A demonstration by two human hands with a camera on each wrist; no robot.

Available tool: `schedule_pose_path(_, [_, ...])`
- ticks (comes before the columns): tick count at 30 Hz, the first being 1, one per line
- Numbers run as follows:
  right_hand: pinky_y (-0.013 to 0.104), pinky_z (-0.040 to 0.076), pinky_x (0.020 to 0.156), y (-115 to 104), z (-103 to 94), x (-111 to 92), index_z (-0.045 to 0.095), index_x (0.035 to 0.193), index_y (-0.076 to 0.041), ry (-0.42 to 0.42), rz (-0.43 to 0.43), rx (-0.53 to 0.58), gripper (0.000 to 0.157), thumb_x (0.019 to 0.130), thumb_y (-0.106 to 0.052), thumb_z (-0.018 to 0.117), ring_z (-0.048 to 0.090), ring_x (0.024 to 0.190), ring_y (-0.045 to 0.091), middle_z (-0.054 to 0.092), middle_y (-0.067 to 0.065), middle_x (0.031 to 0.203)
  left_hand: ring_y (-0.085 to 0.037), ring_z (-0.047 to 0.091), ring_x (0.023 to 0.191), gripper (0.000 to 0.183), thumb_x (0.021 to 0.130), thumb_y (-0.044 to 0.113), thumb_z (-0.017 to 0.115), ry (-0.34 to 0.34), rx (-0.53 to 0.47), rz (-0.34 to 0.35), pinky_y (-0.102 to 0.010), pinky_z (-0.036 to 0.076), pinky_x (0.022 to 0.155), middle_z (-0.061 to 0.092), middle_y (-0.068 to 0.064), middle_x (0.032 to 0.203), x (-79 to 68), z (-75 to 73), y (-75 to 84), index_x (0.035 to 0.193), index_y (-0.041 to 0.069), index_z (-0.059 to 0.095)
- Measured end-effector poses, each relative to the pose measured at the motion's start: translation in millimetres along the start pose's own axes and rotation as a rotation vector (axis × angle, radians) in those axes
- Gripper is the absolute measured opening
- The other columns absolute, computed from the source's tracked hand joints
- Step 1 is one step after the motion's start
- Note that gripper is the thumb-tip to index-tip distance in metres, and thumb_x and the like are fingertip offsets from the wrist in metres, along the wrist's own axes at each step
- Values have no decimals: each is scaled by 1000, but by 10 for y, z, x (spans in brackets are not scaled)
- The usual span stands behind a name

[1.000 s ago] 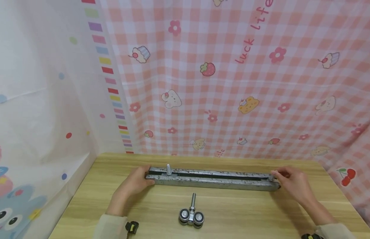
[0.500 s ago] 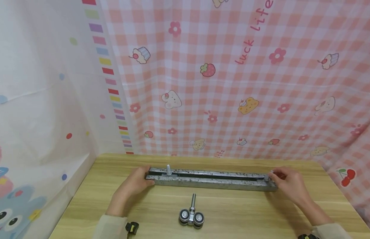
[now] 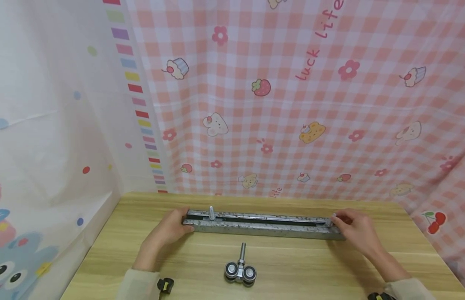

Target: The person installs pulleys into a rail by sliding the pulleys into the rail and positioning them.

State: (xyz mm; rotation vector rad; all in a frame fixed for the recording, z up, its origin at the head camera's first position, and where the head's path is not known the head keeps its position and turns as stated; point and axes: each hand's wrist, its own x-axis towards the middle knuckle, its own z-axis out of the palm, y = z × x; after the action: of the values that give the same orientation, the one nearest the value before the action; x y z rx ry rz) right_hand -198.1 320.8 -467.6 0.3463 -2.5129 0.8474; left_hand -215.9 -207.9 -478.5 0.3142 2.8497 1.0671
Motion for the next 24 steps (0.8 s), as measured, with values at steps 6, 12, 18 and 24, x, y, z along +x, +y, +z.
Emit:
schedule_pose_path(6, [14, 52, 62, -61, 48, 6, 78, 99, 3, 4, 6, 15, 12, 88, 0, 81, 63, 75, 1, 76, 10, 89, -41, 60, 127, 60, 92, 4, 79, -10, 2, -3, -56, 49, 108, 63, -31, 135, -5, -12, 5, 142, -16, 52])
schedule_pose_path(12, [18, 54, 63, -109, 95, 17, 78, 98, 1, -6, -7, 23, 10, 88, -1, 81, 65, 76, 4, 76, 8, 89, -38, 63, 123, 58, 90, 4, 81, -2, 16, 10, -55, 51, 105, 67, -26, 130, -10, -18, 6, 140, -14, 56])
schedule_pose_path(18, [15, 53, 64, -147, 152, 26, 79, 97, 0, -5, -27, 55, 9, 88, 1, 80, 64, 77, 3, 76, 7, 90, -35, 65, 118, 54, 89, 5, 82, 1, 24, 15, -55, 53, 102, 70, -23, 123, -3, -14, 2, 136, -12, 59])
schedule_pose_path(24, [9, 50, 64, -184, 206, 32, 79, 94, 1, 22, -67, 92, 11, 85, 5, 82, 64, 75, 3, 76, 7, 88, -44, 59, 128, 61, 91, 4, 81, -10, 24, 8, -57, 49, 107, 63, -31, 135, -11, -17, 7, 141, -16, 53])
